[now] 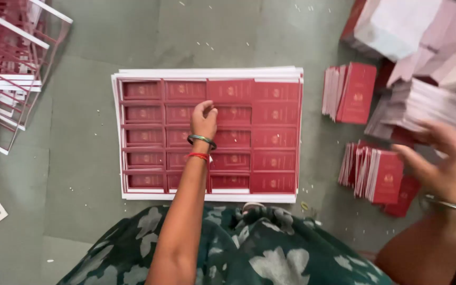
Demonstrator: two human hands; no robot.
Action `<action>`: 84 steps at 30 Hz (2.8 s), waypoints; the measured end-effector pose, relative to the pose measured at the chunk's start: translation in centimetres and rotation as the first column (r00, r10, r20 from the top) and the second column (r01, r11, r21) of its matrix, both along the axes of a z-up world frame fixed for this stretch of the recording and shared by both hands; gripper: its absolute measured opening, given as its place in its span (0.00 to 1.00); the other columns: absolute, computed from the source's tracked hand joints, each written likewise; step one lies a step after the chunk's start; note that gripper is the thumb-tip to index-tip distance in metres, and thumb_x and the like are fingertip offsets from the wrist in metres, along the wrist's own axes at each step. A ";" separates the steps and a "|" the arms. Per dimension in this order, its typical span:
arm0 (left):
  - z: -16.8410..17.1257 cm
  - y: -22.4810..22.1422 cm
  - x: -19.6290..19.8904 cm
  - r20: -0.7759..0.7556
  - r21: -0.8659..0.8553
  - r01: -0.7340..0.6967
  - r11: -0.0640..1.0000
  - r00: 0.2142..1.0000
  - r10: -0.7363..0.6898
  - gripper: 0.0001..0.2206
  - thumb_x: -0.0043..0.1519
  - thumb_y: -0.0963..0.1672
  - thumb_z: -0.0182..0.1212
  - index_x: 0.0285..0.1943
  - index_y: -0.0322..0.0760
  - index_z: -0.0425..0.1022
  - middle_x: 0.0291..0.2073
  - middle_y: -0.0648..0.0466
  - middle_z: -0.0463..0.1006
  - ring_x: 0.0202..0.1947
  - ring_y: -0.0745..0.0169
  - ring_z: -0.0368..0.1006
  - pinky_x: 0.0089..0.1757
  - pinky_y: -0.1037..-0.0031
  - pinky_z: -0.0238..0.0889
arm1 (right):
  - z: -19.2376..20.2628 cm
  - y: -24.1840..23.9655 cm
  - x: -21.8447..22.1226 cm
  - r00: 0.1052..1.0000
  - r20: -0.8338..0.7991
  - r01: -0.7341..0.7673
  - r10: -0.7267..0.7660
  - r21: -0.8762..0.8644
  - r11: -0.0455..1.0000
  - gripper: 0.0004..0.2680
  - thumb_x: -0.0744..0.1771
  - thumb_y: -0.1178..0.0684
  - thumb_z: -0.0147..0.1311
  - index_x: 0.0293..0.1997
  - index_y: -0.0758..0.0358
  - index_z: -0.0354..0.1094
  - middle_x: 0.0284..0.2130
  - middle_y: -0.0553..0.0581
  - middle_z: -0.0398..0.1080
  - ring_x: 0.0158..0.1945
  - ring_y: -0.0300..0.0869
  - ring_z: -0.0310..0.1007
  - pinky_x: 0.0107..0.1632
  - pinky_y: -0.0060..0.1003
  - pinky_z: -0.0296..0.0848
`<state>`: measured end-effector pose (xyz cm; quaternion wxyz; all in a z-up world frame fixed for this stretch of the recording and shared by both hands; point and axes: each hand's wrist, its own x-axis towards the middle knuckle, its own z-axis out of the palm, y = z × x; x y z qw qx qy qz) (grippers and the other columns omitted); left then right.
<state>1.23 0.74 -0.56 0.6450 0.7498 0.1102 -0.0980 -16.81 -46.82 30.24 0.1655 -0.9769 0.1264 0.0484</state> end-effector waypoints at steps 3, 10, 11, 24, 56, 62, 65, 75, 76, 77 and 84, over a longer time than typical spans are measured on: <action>-4.8 1.6 3.4 0.063 0.066 -0.117 0.991 0.992 0.113 0.19 0.61 0.39 0.62 0.63 0.29 0.70 0.55 0.43 0.77 0.55 0.54 0.75 0.53 0.68 0.70 | 4.7 12.4 10.0 0.970 0.029 -0.241 0.241 -0.010 0.971 0.19 0.63 0.45 0.66 0.59 0.57 0.72 0.42 0.59 0.76 0.44 0.48 0.77 0.47 0.42 0.75; -7.8 0.8 7.0 -0.143 -0.174 -0.119 0.977 0.985 0.094 0.28 0.60 0.38 0.58 0.72 0.32 0.57 0.66 0.42 0.66 0.61 0.56 0.68 0.45 0.73 0.70 | -13.0 23.8 24.3 0.708 -0.245 -0.687 0.662 -0.021 0.727 0.16 0.64 0.52 0.61 0.57 0.58 0.69 0.49 0.60 0.75 0.54 0.53 0.74 0.53 0.47 0.74; -6.8 0.6 7.5 -0.142 -0.173 -0.126 0.977 0.985 0.102 0.28 0.60 0.38 0.58 0.72 0.32 0.57 0.66 0.42 0.66 0.61 0.56 0.68 0.45 0.73 0.70 | -15.4 24.4 24.7 0.703 -0.244 -0.692 0.668 -0.021 0.721 0.16 0.64 0.52 0.61 0.57 0.58 0.69 0.49 0.60 0.75 0.54 0.53 0.74 0.53 0.47 0.74; -1.9 1.0 9.6 -0.392 -0.101 -0.041 0.994 0.920 -0.001 0.18 0.62 0.49 0.61 0.54 0.32 0.74 0.38 0.57 0.77 0.34 0.70 0.73 0.30 0.75 0.71 | -21.9 26.7 23.9 0.866 0.146 -0.497 0.477 0.170 0.851 0.27 0.55 0.50 0.73 0.58 0.54 0.66 0.53 0.55 0.65 0.60 0.53 0.62 0.55 0.51 0.63; -1.5 -0.4 9.9 -0.409 -0.099 -0.102 0.990 0.911 0.053 0.27 0.65 0.61 0.53 0.21 0.45 0.67 0.16 0.66 0.59 0.16 0.77 0.51 0.20 0.76 0.44 | -21.4 29.5 22.6 0.906 0.277 -0.388 0.319 0.244 0.889 0.28 0.54 0.65 0.62 0.59 0.49 0.67 0.52 0.58 0.61 0.59 0.57 0.59 0.52 0.54 0.64; 1.1 0.4 10.2 -0.472 -0.108 -0.010 0.994 0.881 -0.043 0.28 0.62 0.63 0.56 0.20 0.46 0.64 0.14 0.63 0.60 0.13 0.72 0.52 0.18 0.75 0.42 | -21.1 28.8 23.0 0.873 0.291 -0.464 0.391 0.250 0.850 0.31 0.53 0.65 0.63 0.63 0.43 0.67 0.51 0.59 0.60 0.56 0.56 0.59 0.51 0.53 0.64; 2.1 0.6 10.3 -0.458 -0.054 0.106 0.993 0.881 -0.119 0.30 0.60 0.63 0.60 0.18 0.45 0.62 0.13 0.62 0.59 0.12 0.71 0.54 0.18 0.75 0.45 | -21.1 29.4 22.9 0.892 0.224 -0.438 0.393 0.206 0.875 0.32 0.55 0.66 0.61 0.65 0.39 0.67 0.51 0.58 0.60 0.56 0.55 0.59 0.50 0.51 0.64; 1.4 0.8 10.8 -0.464 -0.132 0.033 0.991 0.881 -0.091 0.26 0.61 0.61 0.60 0.19 0.44 0.66 0.13 0.63 0.60 0.12 0.72 0.54 0.17 0.74 0.47 | -22.6 30.9 23.5 0.911 0.194 -0.384 0.363 0.080 0.920 0.19 0.58 0.64 0.57 0.53 0.53 0.68 0.46 0.54 0.63 0.52 0.52 0.61 0.47 0.50 0.58; 1.5 0.8 10.8 -0.457 -0.148 0.039 0.988 0.883 -0.103 0.25 0.61 0.60 0.59 0.20 0.45 0.67 0.13 0.64 0.60 0.11 0.72 0.54 0.17 0.75 0.47 | -22.8 30.7 23.4 0.911 0.176 -0.390 0.373 0.069 0.918 0.17 0.57 0.63 0.58 0.48 0.53 0.69 0.44 0.54 0.63 0.50 0.52 0.61 0.46 0.50 0.58; 0.8 0.9 10.8 -0.459 -0.148 0.041 0.988 0.882 -0.105 0.25 0.61 0.60 0.59 0.20 0.45 0.67 0.13 0.64 0.60 0.11 0.72 0.54 0.17 0.75 0.47 | -22.5 30.3 23.3 0.912 0.174 -0.388 0.372 0.070 0.919 0.17 0.57 0.63 0.58 0.48 0.53 0.69 0.44 0.54 0.63 0.50 0.52 0.61 0.46 0.50 0.58; 4.3 0.5 12.5 -0.639 -0.109 -0.013 0.994 0.767 -0.060 0.17 0.64 0.52 0.60 0.28 0.41 0.67 0.17 0.61 0.64 0.14 0.71 0.58 0.17 0.76 0.53 | -23.0 27.1 23.1 0.770 0.474 -0.602 0.428 0.315 0.734 0.08 0.62 0.58 0.60 0.42 0.59 0.69 0.37 0.54 0.71 0.47 0.50 0.71 0.52 0.49 0.61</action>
